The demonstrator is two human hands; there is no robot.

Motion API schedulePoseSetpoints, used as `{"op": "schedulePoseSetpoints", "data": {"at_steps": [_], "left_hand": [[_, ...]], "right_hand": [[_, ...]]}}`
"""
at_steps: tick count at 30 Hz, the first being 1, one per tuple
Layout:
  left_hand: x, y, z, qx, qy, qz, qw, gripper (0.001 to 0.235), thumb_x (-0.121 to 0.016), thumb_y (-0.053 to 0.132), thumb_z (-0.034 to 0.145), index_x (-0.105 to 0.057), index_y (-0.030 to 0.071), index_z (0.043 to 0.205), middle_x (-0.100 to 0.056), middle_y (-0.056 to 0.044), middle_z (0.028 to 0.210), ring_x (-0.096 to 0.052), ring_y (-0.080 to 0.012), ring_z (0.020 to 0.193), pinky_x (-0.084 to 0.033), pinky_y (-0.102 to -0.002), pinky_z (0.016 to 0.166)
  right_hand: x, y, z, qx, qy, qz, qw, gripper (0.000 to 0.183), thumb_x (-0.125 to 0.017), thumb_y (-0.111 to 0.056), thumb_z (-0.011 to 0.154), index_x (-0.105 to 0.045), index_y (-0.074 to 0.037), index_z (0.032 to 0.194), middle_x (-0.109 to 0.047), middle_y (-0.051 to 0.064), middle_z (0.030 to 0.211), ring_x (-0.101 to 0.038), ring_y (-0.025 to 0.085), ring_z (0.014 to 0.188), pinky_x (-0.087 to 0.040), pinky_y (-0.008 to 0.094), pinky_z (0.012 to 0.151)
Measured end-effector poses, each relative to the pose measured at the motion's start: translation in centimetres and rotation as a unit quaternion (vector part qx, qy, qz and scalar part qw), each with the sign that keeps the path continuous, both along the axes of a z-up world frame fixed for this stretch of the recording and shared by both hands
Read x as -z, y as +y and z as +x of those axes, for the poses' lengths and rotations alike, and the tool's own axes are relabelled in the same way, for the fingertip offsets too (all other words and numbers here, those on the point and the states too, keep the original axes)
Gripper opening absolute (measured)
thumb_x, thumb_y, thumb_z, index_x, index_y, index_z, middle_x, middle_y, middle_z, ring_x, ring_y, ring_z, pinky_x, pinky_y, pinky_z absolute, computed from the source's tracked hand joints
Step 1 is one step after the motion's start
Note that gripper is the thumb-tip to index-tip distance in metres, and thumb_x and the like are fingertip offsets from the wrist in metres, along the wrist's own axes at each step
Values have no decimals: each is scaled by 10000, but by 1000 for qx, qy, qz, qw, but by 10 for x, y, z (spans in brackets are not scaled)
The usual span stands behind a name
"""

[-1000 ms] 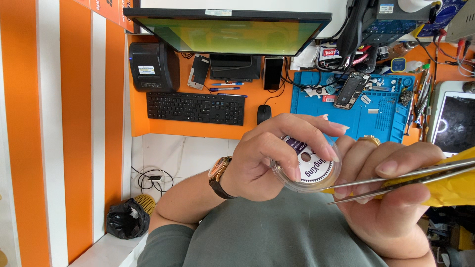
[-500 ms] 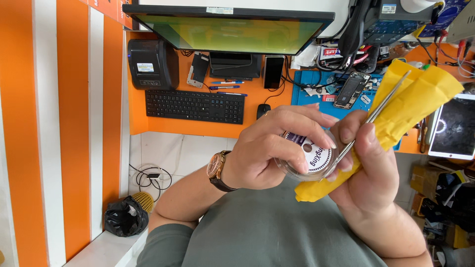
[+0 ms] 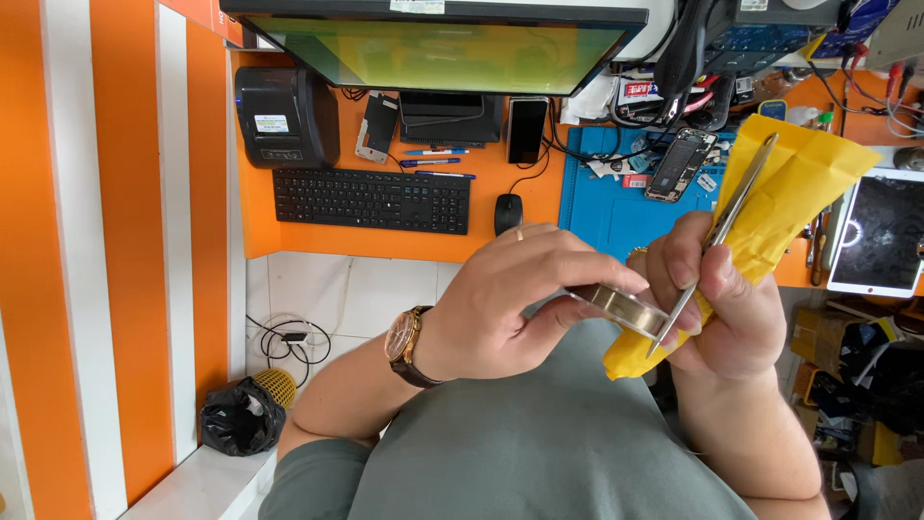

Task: The person cleans a spool of solder wire using a yellow cloth and tweezers. They wipe the spool repeatedly, rotate it, and use tweezers to pull and adjust the wire while continuing to wipe the spool surface.

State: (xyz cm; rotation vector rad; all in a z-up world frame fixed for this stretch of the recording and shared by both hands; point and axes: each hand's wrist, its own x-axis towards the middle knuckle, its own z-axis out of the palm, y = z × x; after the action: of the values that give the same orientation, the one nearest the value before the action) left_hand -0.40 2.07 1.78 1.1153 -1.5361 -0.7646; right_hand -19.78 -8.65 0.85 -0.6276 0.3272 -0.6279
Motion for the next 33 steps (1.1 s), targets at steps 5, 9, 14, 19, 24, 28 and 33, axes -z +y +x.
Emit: {"op": "schedulePoseSetpoints", "data": {"at_steps": [5,9,14,19,24,28,33], "left_hand": [[24,-9,29,-170,200,55,963,387,-620,375,1151,-567,100,1418,-682,-105,1351,-753,-227,1150,-661,-316,999],[28,1,33,-197,234,51,951,367,-724,286,1102,-605,103,1397,-691,-77,1318,-728,-209,1152,-649,-314,1013],[32,2,15,-189,207,70,957,324,-728,237,1090,-623,96,1362,-732,-91,1302,-726,-170,1059,-556,-259,908],[22,-7,5,-150,275,98,945,301,-702,172,1089,-622,59,1356,-719,-154,1239,-809,-295,1027,-755,-346,875],[17,-15,1,-140,343,157,915,335,-753,172,1029,-587,51,1293,-748,-172,1141,-816,-324,978,-769,-400,856],[10,-21,0,-156,295,203,921,375,-769,259,998,-580,80,1268,-782,-131,1046,-852,-285,855,-678,-268,717],[11,-27,-2,-126,320,205,916,353,-766,207,1010,-578,77,1280,-778,-143,1061,-859,-332,886,-717,-308,783]], "right_hand": [[-15,-2,-9,-102,-71,-71,990,343,-710,-347,1099,-589,-125,867,-545,-34,594,-547,103,414,-392,314,535],[-4,-3,-15,-26,2,-139,990,282,-702,-369,1104,-629,-152,939,-591,-25,634,-564,89,467,-441,290,573],[91,-23,-26,71,183,-268,943,207,-701,-283,1050,-641,-87,1023,-645,27,773,-636,168,606,-573,315,634],[294,-55,-25,-237,669,-400,580,228,-555,-263,906,-617,-60,822,-685,142,746,-604,369,669,-434,472,565],[371,-49,-29,-313,752,-349,464,371,-487,-383,1034,-751,-141,1135,-777,142,1131,-735,389,1033,-595,493,795],[476,-42,-73,-259,736,-503,372,188,-622,-351,1008,-763,-232,1041,-808,61,1011,-760,328,1000,-596,416,794],[441,-45,-78,-188,735,-510,406,154,-636,-325,1008,-704,-198,955,-769,54,894,-738,334,852,-564,430,707]]}}
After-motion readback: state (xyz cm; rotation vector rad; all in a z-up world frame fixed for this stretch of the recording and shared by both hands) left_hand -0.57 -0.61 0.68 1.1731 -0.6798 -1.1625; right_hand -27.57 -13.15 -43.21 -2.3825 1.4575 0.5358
